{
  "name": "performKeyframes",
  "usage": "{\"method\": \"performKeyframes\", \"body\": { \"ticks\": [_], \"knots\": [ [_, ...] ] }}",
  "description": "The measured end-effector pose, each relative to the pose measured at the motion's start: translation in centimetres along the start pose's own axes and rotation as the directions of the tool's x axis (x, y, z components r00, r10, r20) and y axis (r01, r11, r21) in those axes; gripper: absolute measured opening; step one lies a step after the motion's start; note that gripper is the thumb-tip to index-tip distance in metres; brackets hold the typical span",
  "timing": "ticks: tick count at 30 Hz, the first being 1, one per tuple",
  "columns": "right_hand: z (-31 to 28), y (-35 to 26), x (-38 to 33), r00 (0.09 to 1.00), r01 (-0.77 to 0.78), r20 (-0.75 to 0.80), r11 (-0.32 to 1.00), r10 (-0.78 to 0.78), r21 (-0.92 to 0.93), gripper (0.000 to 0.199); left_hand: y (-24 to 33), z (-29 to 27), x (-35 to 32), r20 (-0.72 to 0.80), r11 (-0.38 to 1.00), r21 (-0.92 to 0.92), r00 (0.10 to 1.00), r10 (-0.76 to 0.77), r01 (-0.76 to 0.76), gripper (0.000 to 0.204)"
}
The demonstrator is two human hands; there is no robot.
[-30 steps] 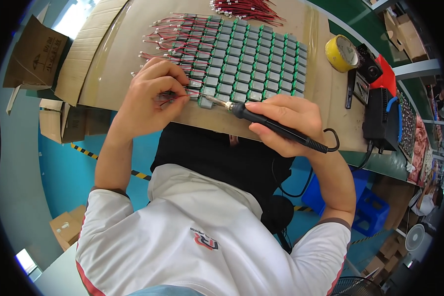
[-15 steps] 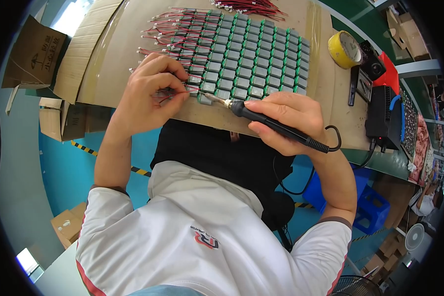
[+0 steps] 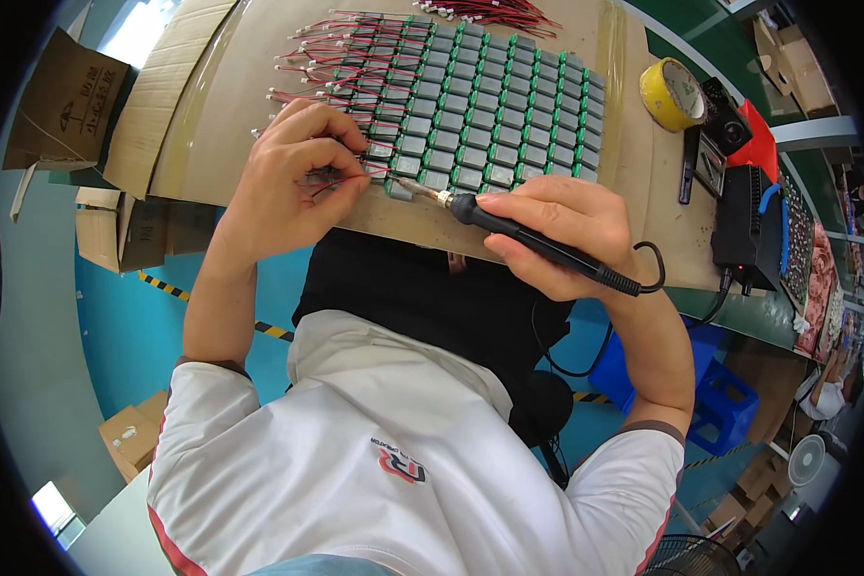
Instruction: The person solders wire leads onto electronic components arranged on the table using a soldering iron.
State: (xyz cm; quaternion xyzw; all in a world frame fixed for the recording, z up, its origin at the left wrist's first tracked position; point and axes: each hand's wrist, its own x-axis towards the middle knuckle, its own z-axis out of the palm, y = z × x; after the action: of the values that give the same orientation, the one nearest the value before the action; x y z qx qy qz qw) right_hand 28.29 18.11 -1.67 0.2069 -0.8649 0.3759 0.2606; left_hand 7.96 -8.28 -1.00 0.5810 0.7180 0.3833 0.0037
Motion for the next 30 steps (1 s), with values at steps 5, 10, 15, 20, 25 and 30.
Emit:
{"method": "performKeyframes", "body": {
  "ticks": [5,10,15,20,25,30],
  "knots": [
    [0.05,0.03,0.07,1.0,0.007,-0.006,1.0,-0.007,0.009,0.034,0.01,0.12,0.03,-0.024,1.0,0.007,1.0,0.004,-0.004,0.011],
    [-0.13,0.01,-0.33,1.0,-0.028,-0.008,0.999,0.028,0.023,0.035,-0.06,0.11,0.11,-0.02,1.0,0.005,1.0,0.011,-0.011,0.01],
    [-0.28,-0.09,-0.28,0.999,-0.05,-0.002,0.999,0.051,0.017,0.036,-0.05,-0.03,-0.05,0.007,1.0,0.006,1.0,-0.008,0.008,0.009],
    [-0.13,0.1,-0.22,1.0,-0.023,0.005,1.0,0.023,0.021,0.036,-0.06,0.0,-0.1,0.006,1.0,0.012,1.0,-0.008,0.007,0.008],
    [-0.1,0.12,-0.23,1.0,-0.014,0.001,1.0,0.013,0.022,0.036,0.0,0.14,0.06,-0.02,1.0,0.008,1.0,0.011,-0.01,0.009],
    [-0.13,0.18,-0.23,1.0,-0.014,0.007,1.0,0.014,0.02,0.036,-0.07,0.09,-0.08,0.004,1.0,0.009,1.0,-0.007,0.007,0.009]
  ]
}}
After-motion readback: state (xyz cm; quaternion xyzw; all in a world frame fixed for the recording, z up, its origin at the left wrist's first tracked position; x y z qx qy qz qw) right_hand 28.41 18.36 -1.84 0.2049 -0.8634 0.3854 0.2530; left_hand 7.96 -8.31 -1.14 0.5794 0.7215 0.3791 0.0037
